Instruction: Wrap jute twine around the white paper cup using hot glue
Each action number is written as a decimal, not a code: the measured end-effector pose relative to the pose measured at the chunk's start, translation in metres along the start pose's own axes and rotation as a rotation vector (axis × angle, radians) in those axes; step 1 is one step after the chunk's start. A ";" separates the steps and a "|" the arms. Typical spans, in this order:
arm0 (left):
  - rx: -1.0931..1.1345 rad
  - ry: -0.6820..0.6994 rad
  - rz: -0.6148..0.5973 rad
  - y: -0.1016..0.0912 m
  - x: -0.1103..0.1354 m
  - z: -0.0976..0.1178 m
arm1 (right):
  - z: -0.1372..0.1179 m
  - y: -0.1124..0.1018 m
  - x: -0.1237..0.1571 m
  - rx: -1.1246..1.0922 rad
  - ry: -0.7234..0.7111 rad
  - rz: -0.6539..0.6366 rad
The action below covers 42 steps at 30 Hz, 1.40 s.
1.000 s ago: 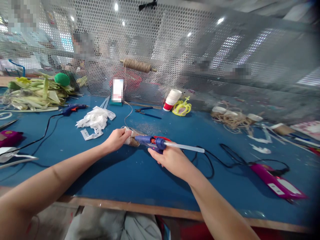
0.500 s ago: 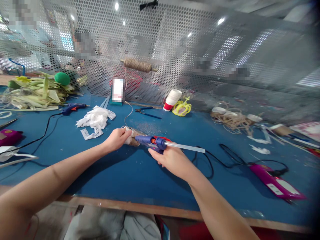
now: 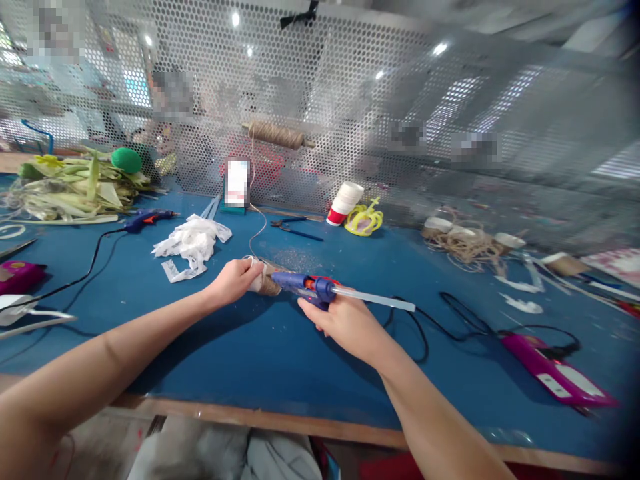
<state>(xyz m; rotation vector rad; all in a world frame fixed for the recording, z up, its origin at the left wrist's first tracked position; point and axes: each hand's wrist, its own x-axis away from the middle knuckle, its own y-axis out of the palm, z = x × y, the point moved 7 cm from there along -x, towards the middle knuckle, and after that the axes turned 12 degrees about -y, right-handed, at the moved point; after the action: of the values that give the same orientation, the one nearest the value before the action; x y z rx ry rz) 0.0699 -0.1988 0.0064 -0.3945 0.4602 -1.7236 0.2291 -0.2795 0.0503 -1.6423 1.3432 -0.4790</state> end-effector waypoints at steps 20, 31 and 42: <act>-0.020 -0.034 0.002 0.000 -0.002 -0.003 | -0.002 0.001 0.000 -0.021 -0.018 -0.013; -0.027 -0.054 -0.015 0.001 -0.002 -0.003 | -0.005 0.004 0.001 -0.003 -0.035 -0.044; -0.061 0.058 -0.042 0.005 0.006 0.000 | 0.006 0.000 0.000 0.006 0.051 -0.015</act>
<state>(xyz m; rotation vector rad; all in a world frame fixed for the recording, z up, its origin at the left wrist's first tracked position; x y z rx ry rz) 0.0723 -0.2059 0.0037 -0.4005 0.5511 -1.7683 0.2340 -0.2773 0.0469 -1.6461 1.3665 -0.5357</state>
